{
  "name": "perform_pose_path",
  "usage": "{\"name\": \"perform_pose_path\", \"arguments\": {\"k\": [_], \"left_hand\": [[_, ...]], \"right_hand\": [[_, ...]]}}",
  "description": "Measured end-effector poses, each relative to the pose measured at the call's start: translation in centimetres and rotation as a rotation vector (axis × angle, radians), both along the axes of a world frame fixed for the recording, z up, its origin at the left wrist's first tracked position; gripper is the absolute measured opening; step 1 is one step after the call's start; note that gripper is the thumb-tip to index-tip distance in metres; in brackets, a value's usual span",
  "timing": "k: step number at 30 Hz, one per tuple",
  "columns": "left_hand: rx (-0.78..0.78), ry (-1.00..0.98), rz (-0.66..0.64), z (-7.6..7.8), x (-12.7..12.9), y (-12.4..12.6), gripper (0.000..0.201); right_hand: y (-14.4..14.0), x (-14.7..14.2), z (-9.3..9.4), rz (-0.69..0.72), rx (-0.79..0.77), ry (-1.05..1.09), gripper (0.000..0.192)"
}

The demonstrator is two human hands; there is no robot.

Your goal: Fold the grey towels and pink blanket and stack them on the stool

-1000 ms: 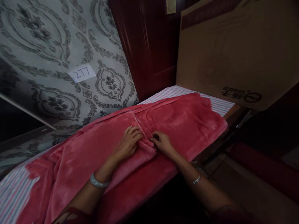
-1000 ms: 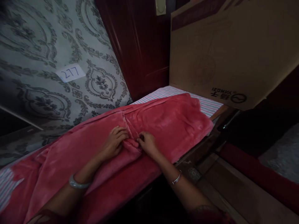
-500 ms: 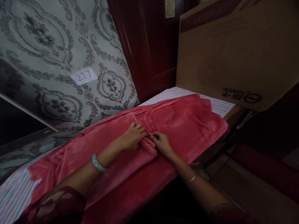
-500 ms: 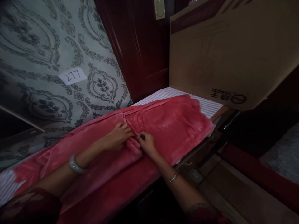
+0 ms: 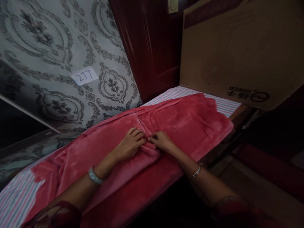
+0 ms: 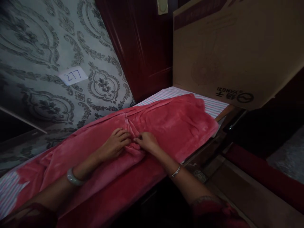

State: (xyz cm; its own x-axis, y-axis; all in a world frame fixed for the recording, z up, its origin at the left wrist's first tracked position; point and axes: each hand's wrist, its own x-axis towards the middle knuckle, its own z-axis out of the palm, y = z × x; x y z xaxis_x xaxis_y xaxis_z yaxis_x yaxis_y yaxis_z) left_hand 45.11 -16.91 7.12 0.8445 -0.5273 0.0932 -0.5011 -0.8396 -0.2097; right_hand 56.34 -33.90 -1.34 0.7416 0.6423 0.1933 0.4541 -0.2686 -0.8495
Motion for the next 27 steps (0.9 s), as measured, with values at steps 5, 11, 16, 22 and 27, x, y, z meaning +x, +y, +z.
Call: {"name": "perform_pose_path", "arguments": {"k": [5, 11, 16, 22, 27], "left_hand": [[-0.030, -0.030, -0.004, -0.6, 0.1, 0.0, 0.029], [-0.035, -0.075, -0.019, -1.4, -0.6, 0.3, 0.027], [-0.053, 0.059, 0.014, -0.2, 0.2, -0.7, 0.032], [-0.115, 0.264, 0.133, 1.7, 2.6, -2.2, 0.058], [0.056, 0.315, 0.126, 2.3, 4.0, -3.1, 0.036]], "right_hand": [[0.5, 0.0, 1.2, 0.122, -0.081, -0.072, 0.009], [0.4, -0.7, -0.9, -0.049, 0.218, 0.141, 0.010], [0.3, -1.0, -2.2, -0.056, 0.316, 0.290, 0.009], [0.2, -1.5, -1.5, 0.008, 0.470, 0.414, 0.026], [-0.3, -2.0, -1.4, -0.016, 0.469, 0.400, 0.020]]}}
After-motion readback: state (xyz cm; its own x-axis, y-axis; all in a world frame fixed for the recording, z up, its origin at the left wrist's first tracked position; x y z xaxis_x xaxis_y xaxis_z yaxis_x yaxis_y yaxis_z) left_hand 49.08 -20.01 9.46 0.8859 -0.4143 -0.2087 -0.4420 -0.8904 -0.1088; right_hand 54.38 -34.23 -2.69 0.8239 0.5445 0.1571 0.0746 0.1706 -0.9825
